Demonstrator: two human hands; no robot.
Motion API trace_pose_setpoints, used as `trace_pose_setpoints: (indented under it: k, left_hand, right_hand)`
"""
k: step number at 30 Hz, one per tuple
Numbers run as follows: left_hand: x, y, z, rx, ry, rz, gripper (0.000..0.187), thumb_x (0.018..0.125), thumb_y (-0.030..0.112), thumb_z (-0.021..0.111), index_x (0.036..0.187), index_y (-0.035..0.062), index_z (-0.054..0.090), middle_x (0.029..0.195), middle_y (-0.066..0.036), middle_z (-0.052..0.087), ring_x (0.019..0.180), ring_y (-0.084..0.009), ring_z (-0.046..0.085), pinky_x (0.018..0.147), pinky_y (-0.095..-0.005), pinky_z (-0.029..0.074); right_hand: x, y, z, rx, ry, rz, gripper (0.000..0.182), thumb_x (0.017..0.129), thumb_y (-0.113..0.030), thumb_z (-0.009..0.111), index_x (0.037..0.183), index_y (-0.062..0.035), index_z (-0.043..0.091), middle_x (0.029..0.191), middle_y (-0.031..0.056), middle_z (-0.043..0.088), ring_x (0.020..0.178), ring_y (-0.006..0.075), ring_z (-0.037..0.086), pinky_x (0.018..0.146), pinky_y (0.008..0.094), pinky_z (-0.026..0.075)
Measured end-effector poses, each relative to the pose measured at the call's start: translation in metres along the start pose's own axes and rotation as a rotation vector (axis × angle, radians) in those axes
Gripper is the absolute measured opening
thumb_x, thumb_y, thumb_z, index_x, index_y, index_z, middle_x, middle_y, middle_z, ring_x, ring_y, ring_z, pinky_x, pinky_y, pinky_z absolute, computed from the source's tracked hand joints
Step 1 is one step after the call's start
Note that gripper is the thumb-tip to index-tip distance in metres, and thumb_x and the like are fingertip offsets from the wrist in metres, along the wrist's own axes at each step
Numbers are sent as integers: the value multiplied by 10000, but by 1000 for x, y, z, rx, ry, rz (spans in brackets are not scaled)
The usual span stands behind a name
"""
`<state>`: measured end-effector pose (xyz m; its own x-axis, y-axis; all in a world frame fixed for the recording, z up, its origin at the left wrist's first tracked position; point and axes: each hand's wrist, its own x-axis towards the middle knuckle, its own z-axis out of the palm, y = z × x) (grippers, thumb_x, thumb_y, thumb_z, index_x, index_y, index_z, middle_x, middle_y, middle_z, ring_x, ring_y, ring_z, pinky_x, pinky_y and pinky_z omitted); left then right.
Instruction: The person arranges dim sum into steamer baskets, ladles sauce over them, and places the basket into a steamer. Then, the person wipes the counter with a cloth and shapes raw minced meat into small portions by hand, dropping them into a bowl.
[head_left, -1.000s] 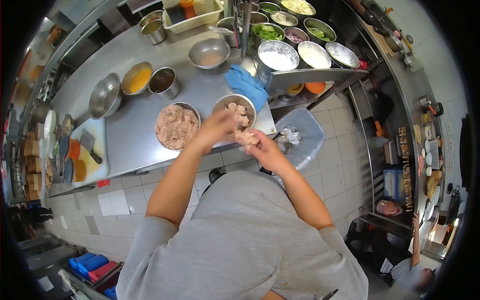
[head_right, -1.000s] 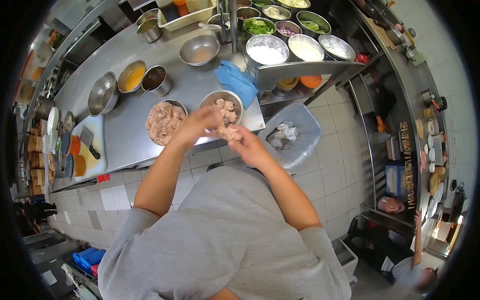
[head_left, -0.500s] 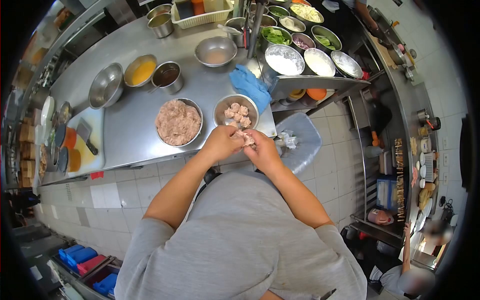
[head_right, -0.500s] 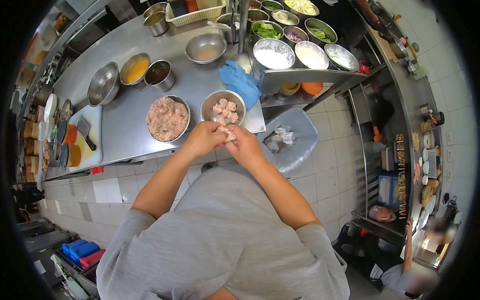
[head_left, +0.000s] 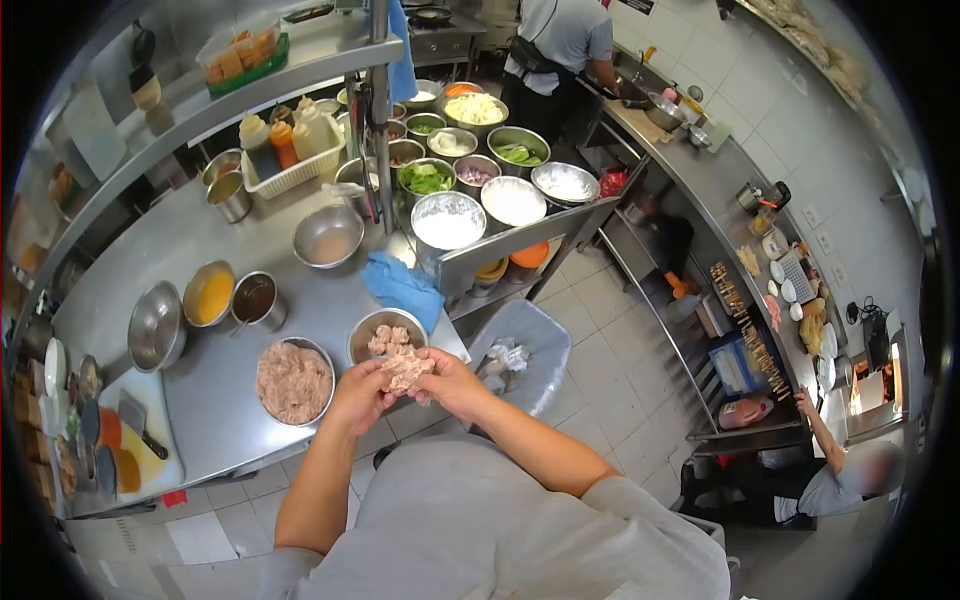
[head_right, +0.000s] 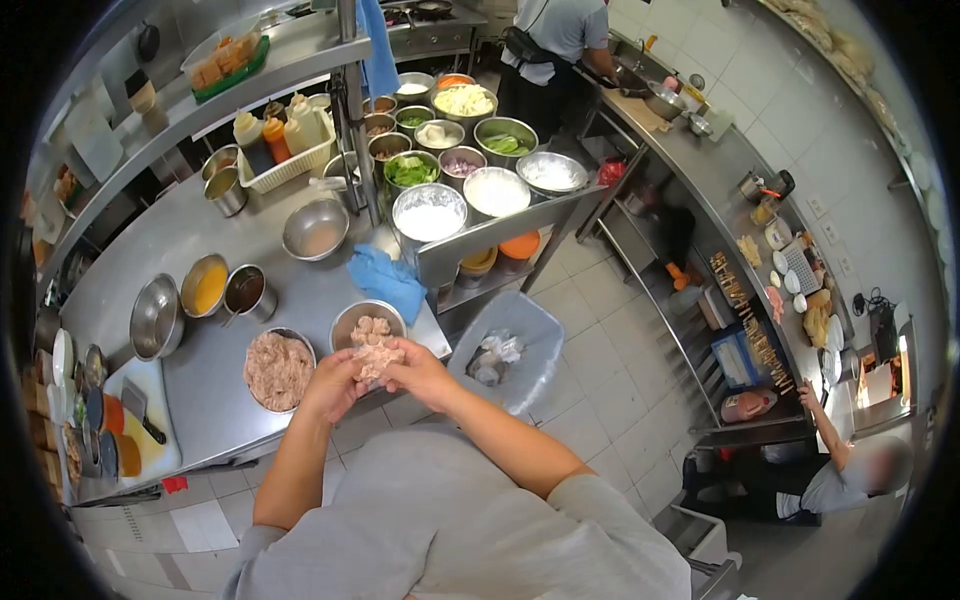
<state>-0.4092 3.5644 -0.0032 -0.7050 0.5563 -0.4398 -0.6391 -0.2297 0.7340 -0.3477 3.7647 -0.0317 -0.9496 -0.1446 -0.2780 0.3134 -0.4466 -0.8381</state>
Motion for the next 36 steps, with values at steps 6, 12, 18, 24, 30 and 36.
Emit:
trace_pose_setpoints:
  k: [6,12,18,24,30,36]
  left_hand:
    - [-15,14,32,405,-44,216,375,931,23,679,1303,-4,632,1142,-90,713,970,-121,679,791,-265,551]
    - [-2,5,24,782,12,351,314,912,27,682,1221,-24,676,1016,-53,740,857,-92,679,734,-252,548]
    - [0,8,32,857,85,506,266,852,60,727,1103,-31,735,962,-87,763,844,-141,705,749,-303,560]
    - [13,2,35,837,178,597,292,807,95,774,1067,-34,748,927,-131,766,829,-182,715,753,-342,563]
    - [26,30,-12,665,498,438,143,883,48,684,1023,22,693,869,-117,730,778,-167,705,687,-310,552]
    - [-6,78,-31,-93,387,523,200,932,-53,572,1118,-2,622,969,-104,699,851,-207,711,655,-255,551]
  right_hand:
    - [4,6,-7,-272,23,-143,364,993,-53,659,1346,-65,571,1062,47,709,829,100,662,704,251,546]
    - [-1,-5,-3,-81,16,-116,274,1027,-79,650,1296,-79,600,1046,20,690,823,86,640,705,246,541]
    - [3,-4,-5,-115,-27,-179,206,1035,-50,630,1236,-74,596,985,8,667,792,77,613,675,247,525]
    - [7,-8,-6,-133,-53,-263,183,1037,-41,626,1216,-66,596,934,1,642,737,67,576,636,241,489]
    - [-11,-32,-8,-185,49,-331,224,1016,0,630,1228,-59,589,896,-6,631,715,62,565,628,237,475]
    - [-15,-52,-25,-82,97,-513,300,981,28,655,1261,-50,580,1013,20,671,879,84,644,751,265,546]
